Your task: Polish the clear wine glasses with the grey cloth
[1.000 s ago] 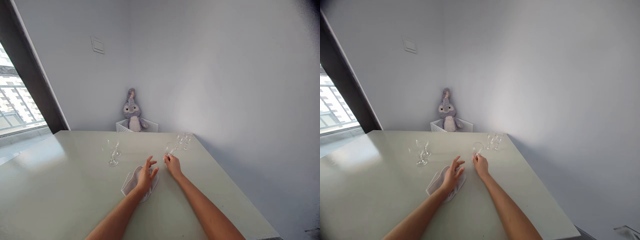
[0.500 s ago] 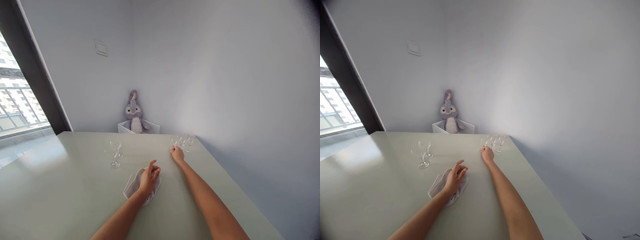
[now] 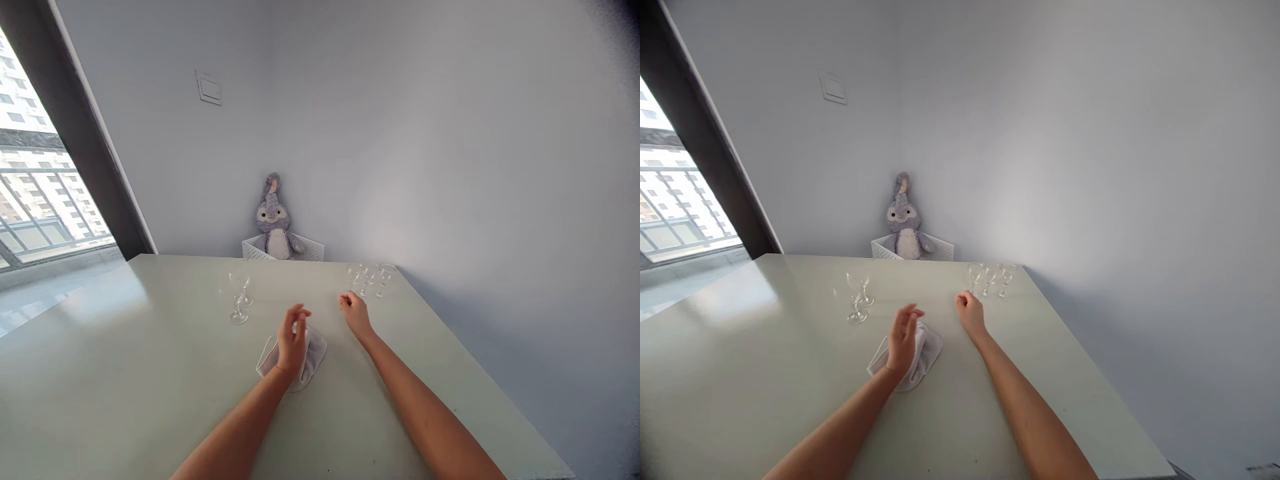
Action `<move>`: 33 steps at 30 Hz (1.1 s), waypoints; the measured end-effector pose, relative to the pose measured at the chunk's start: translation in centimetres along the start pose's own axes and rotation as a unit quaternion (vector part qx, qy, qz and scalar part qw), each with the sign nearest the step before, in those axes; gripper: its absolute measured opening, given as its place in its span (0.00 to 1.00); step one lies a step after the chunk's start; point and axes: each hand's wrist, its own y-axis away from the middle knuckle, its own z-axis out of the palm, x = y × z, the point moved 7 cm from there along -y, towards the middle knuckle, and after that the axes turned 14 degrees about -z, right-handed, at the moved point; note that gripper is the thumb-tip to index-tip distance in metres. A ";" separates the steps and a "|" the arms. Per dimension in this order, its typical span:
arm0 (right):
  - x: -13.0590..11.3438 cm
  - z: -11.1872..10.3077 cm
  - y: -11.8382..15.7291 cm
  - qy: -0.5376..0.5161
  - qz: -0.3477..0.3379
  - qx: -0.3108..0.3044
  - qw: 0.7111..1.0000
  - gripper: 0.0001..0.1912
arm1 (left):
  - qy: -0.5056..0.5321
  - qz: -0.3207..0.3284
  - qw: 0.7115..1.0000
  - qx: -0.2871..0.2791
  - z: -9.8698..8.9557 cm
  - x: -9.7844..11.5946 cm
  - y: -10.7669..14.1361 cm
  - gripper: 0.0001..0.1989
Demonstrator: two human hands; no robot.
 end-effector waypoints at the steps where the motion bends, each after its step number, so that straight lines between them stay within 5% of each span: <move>1: -2.1 0.6 1.0 -0.045 -0.051 -0.033 0.997 0.12 | 0.042 0.003 0.998 0.056 -1.4 0.7 -0.3 0.13; 5: -9.7 3.2 6.2 -0.131 -0.228 -0.191 0.946 0.15 | 0.184 -0.080 0.950 0.238 -7.4 1.3 -1.7 0.12; 8: -11.5 3.7 7.5 -0.055 -0.266 -0.174 0.946 0.13 | 0.202 -0.170 0.913 0.311 -11.2 0.1 -2.2 0.12; 10: -10.9 3.7 6.8 0.013 -0.247 -0.134 0.960 0.11 | 0.115 -0.168 0.932 0.301 -12.8 0.1 -2.0 0.11; 13: -7.9 4.2 5.2 0.103 -0.169 -0.144 0.970 0.10 | -0.168 -0.130 0.969 0.127 -11.5 0.1 -1.1 0.09; 16: -4.9 4.8 4.7 0.121 -0.112 -0.201 0.966 0.09 | -0.412 -0.078 0.908 0.001 -9.4 -1.1 1.4 0.10; 19: -3.4 5.2 5.3 0.098 -0.098 -0.227 0.964 0.09 | -0.511 -0.059 0.857 -0.033 -8.7 -2.3 2.9 0.09; 22: -3.2 5.1 5.8 0.040 -0.095 -0.233 0.967 0.08 | -0.522 -0.068 0.849 -0.049 -8.7 -2.8 2.8 0.06; 27: -3.0 3.0 4.5 -0.182 -0.036 -0.158 0.970 0.11 | -0.448 -0.096 0.889 0.011 -10.3 -1.1 0.5 0.09; 33: -1.5 0.6 3.4 -0.407 0.054 -0.036 0.911 0.18 | -0.264 -0.135 0.954 0.043 -10.1 1.1 -2.5 0.11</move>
